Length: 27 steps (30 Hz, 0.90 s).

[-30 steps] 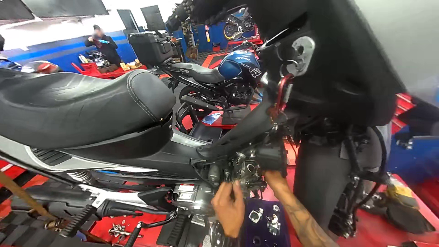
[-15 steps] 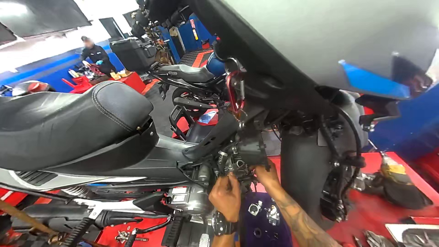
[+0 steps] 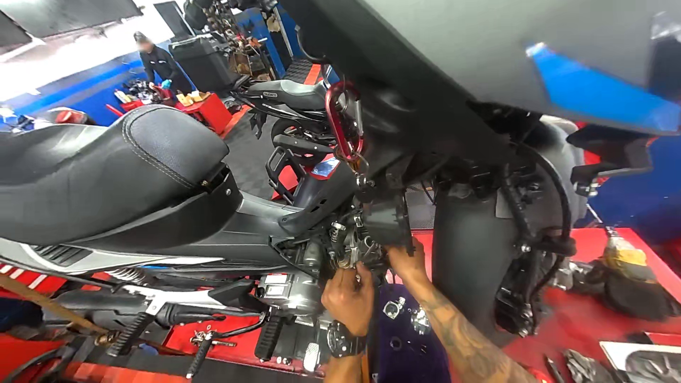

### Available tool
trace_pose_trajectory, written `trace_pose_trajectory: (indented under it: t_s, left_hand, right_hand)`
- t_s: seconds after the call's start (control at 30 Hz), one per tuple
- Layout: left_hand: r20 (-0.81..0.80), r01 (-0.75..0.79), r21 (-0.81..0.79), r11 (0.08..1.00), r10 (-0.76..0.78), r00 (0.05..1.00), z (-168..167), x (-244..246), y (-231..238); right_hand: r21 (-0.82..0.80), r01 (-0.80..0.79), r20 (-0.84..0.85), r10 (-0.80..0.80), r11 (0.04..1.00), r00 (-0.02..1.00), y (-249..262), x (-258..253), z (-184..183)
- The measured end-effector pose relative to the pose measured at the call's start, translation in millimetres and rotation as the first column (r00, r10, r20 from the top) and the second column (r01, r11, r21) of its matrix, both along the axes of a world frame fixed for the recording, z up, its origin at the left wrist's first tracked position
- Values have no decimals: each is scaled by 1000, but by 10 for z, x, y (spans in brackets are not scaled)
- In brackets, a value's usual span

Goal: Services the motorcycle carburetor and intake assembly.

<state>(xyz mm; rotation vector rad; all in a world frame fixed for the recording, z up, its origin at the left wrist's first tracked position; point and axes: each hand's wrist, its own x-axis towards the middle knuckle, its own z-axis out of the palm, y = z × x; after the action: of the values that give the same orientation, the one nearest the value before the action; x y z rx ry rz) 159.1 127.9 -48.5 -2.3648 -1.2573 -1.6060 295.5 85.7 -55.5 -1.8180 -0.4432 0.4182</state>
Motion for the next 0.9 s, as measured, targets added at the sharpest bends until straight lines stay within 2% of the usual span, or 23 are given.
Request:
trace_pose_trajectory:
  t_s: [0.47,0.67,0.9]
  left_hand:
    - [-144,-69,-90,994,56,988,271,108,140]
    - [-179,-82,-84,993,66,982,273,136,163]
    - [-148,-46,-70,996,36,988,199,45,50]
  right_hand:
    - [2,7,36,-7,1000,999,53,17,-19]
    - [-39,20,18,-19,999,1000,114,40,-83]
    - [-44,10,-49,-12,999,999,151,51,-95]
